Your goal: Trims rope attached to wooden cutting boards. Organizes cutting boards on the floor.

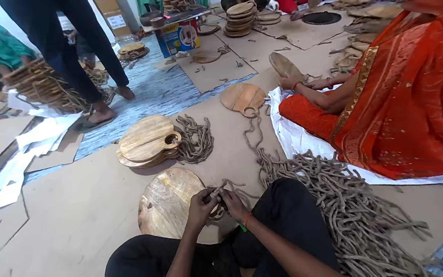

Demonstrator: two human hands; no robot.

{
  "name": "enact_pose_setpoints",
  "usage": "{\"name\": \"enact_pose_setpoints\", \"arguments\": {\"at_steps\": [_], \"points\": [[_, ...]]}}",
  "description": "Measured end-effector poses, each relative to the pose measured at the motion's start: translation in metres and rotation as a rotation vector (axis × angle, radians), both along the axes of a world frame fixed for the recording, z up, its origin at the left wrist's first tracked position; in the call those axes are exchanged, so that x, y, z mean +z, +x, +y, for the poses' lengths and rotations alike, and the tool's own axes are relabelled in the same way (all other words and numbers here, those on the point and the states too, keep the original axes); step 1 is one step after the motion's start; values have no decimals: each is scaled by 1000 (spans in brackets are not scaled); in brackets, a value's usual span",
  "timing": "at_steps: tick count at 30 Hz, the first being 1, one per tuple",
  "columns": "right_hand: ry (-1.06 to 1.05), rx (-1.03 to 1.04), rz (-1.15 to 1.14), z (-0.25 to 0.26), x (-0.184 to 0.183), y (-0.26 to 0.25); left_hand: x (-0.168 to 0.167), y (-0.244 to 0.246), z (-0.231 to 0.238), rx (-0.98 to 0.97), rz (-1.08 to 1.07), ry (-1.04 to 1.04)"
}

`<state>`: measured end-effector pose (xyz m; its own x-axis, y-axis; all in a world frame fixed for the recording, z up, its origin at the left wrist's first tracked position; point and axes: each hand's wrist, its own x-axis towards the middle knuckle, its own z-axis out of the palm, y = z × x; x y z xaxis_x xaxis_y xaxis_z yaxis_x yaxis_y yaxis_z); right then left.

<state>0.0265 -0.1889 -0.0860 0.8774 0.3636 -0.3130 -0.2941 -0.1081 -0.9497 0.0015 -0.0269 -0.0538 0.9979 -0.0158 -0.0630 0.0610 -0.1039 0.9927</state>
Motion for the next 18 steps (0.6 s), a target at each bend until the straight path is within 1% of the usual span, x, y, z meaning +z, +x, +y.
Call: {"name": "enact_pose_setpoints", "arguments": {"at_steps": [8, 10, 12, 14, 18], "points": [[-46, 1, -13, 1, 0, 0, 4, 0, 3, -13, -22, 0], [-49, -6, 4, 2, 9, -4, 3, 0, 2, 6, -32, -52], [-35, 11, 90, 0, 22, -11, 5, -1, 3, -31, 16, -96], [53, 40, 187, 1, 24, -16, 8, 1, 6, -120, 67, -150], [357, 184, 306, 1, 22, -22, 0, 0, 15, -382, 79, -294]]}}
